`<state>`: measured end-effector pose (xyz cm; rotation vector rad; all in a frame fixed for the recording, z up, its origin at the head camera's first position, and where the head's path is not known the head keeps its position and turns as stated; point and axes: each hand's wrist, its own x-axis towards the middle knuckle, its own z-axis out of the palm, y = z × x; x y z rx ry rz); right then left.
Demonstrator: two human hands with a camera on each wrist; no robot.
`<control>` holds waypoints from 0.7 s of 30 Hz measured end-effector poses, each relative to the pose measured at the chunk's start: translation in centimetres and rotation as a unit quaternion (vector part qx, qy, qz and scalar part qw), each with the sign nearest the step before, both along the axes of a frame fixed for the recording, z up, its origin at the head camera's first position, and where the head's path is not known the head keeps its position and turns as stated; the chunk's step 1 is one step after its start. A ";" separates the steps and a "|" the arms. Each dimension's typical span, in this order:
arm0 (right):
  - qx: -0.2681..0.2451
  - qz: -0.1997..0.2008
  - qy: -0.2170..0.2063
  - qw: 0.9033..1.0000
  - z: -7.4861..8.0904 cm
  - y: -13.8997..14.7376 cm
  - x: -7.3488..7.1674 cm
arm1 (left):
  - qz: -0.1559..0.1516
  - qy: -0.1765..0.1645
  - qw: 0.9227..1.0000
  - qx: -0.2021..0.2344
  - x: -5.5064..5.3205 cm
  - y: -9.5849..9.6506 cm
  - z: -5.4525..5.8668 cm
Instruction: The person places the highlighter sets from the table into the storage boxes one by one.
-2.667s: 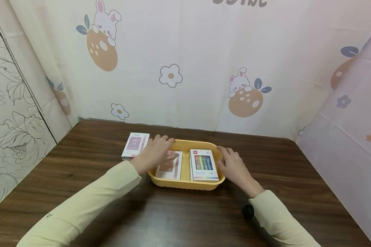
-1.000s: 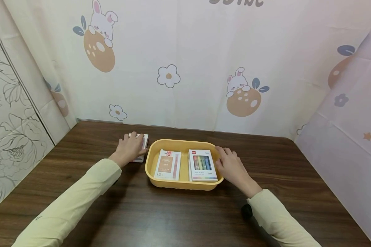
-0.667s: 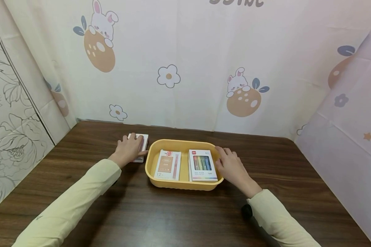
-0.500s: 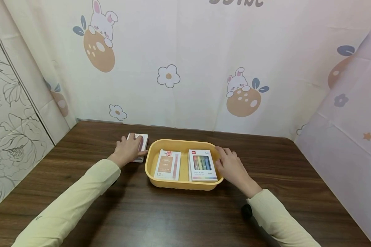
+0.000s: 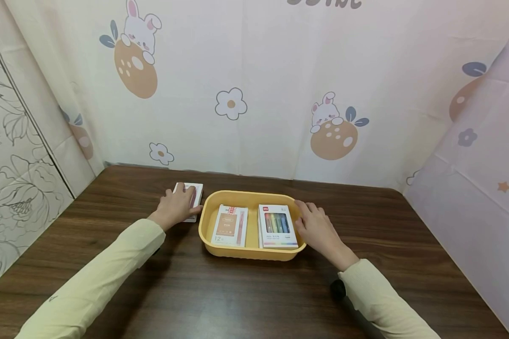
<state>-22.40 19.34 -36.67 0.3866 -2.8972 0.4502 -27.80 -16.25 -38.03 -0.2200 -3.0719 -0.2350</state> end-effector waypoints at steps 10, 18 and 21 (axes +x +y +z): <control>0.001 -0.001 0.003 1.000 -0.1 0.0 -0.1 | 0.002 -0.005 1.000 0.022 -0.2 0.0 -0.3; 0.002 -0.001 0.005 1.000 -0.1 0.0 -0.1 | 0.006 0.008 0.999 0.051 -0.3 0.1 -0.3; 0.002 -0.001 0.003 1.000 -0.1 0.0 -0.1 | 0.005 0.010 0.998 0.059 -0.2 0.2 -0.2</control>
